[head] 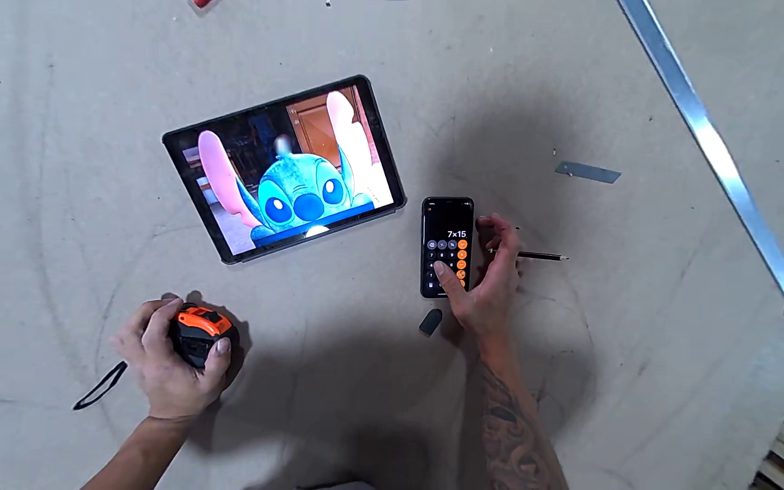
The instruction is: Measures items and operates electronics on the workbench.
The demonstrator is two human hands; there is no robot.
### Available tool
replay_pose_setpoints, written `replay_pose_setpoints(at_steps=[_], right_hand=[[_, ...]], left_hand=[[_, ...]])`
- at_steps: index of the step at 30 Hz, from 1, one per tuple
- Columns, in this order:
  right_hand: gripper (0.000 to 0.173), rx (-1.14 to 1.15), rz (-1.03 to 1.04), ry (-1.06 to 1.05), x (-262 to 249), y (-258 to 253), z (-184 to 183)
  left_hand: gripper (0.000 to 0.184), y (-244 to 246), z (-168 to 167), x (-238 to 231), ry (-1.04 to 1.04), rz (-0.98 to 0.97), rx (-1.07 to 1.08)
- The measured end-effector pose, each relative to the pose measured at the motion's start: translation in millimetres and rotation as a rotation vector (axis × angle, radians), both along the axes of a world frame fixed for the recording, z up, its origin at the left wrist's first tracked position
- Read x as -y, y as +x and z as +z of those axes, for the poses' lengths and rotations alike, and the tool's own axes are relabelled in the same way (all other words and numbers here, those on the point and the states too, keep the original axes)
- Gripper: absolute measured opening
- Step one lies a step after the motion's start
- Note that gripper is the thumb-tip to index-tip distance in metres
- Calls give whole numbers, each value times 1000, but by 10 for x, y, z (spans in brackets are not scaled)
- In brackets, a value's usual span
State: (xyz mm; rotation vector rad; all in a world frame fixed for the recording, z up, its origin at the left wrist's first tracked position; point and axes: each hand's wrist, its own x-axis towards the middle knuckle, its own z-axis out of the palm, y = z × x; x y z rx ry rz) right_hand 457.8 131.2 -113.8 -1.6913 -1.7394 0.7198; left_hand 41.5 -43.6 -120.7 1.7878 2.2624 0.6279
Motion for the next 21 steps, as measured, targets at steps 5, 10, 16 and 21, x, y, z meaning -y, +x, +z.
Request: replay_pose_setpoints(at_steps=[5,10,16,21], right_hand=[[91,43,-82,-11,-16,-101,-17],[87,-78,0,13,4,-4,14],[98,-17,74,4,17,36,-13],[82,-223,130,-82,126,220,88]], left_hand=[[87,-5,6,5,-2,-6,-9],[87,12,17,-9,-9,5,-10],[87,8,9,-2,-12,15,-7],[88,19,20,-6,-5,6,7]])
